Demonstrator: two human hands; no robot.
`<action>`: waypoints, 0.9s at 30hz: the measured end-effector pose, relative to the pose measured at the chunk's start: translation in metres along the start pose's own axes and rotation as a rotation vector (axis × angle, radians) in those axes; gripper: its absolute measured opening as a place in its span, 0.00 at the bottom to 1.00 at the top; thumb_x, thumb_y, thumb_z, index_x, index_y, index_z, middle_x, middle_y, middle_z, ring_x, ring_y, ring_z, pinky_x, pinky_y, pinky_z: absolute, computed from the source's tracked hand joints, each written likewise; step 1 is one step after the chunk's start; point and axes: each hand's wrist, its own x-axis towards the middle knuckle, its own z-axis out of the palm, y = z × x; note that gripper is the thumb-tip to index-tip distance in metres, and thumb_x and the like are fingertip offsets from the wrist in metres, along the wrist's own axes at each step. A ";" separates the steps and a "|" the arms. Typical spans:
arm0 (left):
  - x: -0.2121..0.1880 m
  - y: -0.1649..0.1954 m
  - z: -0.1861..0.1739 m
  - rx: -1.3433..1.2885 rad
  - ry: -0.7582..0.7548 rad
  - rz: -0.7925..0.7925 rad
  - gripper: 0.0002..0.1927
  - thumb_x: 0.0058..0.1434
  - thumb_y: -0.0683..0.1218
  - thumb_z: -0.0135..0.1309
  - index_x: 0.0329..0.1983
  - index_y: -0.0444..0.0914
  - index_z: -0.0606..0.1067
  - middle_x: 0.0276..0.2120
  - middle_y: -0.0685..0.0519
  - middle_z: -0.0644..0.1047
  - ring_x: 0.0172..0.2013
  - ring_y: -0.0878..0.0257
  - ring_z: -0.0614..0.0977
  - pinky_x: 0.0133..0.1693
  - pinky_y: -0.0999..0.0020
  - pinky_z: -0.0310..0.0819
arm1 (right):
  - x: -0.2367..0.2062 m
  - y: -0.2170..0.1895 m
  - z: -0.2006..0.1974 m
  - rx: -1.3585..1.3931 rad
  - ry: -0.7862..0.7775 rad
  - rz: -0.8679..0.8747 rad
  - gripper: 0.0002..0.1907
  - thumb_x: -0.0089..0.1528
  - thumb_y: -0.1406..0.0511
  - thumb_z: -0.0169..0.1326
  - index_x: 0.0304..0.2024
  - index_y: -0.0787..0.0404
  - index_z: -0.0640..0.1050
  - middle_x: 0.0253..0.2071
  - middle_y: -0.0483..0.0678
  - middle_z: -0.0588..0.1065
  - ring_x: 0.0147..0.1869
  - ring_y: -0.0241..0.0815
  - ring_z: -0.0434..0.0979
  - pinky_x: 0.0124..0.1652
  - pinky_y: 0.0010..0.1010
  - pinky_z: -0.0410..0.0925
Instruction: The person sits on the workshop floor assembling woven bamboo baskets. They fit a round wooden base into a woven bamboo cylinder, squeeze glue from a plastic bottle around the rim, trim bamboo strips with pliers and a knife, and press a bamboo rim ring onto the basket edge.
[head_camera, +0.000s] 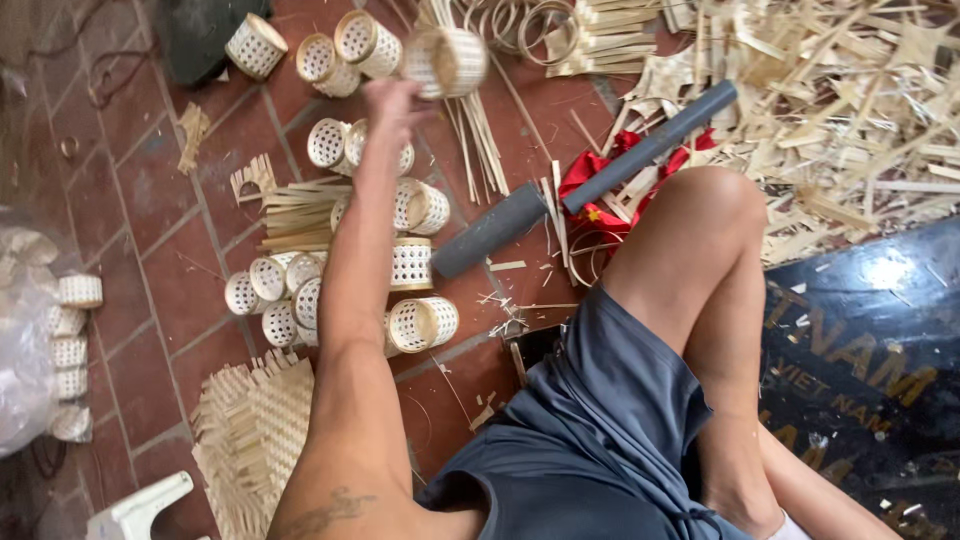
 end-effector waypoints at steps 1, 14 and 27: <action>0.010 -0.002 -0.017 -0.093 -0.010 0.001 0.11 0.55 0.34 0.54 0.41 0.25 0.76 0.32 0.38 0.84 0.27 0.50 0.90 0.27 0.59 0.86 | -0.002 -0.001 0.004 0.000 -0.007 -0.012 0.13 0.66 0.71 0.59 0.53 0.64 0.77 0.47 0.53 0.79 0.47 0.45 0.82 0.47 0.36 0.77; 0.065 -0.027 -0.056 -0.191 0.375 0.018 0.17 0.60 0.32 0.55 0.48 0.12 0.71 0.37 0.34 0.80 0.27 0.54 0.84 0.29 0.60 0.86 | -0.008 -0.041 0.011 -0.023 -0.091 -0.105 0.11 0.66 0.69 0.59 0.52 0.63 0.79 0.45 0.54 0.80 0.46 0.45 0.83 0.47 0.36 0.76; -0.111 -0.153 0.068 -0.113 -0.540 0.327 0.05 0.62 0.43 0.61 0.35 0.36 0.78 0.24 0.57 0.77 0.21 0.72 0.75 0.22 0.76 0.68 | -0.020 -0.021 -0.037 0.053 -0.095 -0.206 0.10 0.66 0.68 0.58 0.50 0.63 0.81 0.44 0.55 0.81 0.45 0.46 0.83 0.46 0.35 0.75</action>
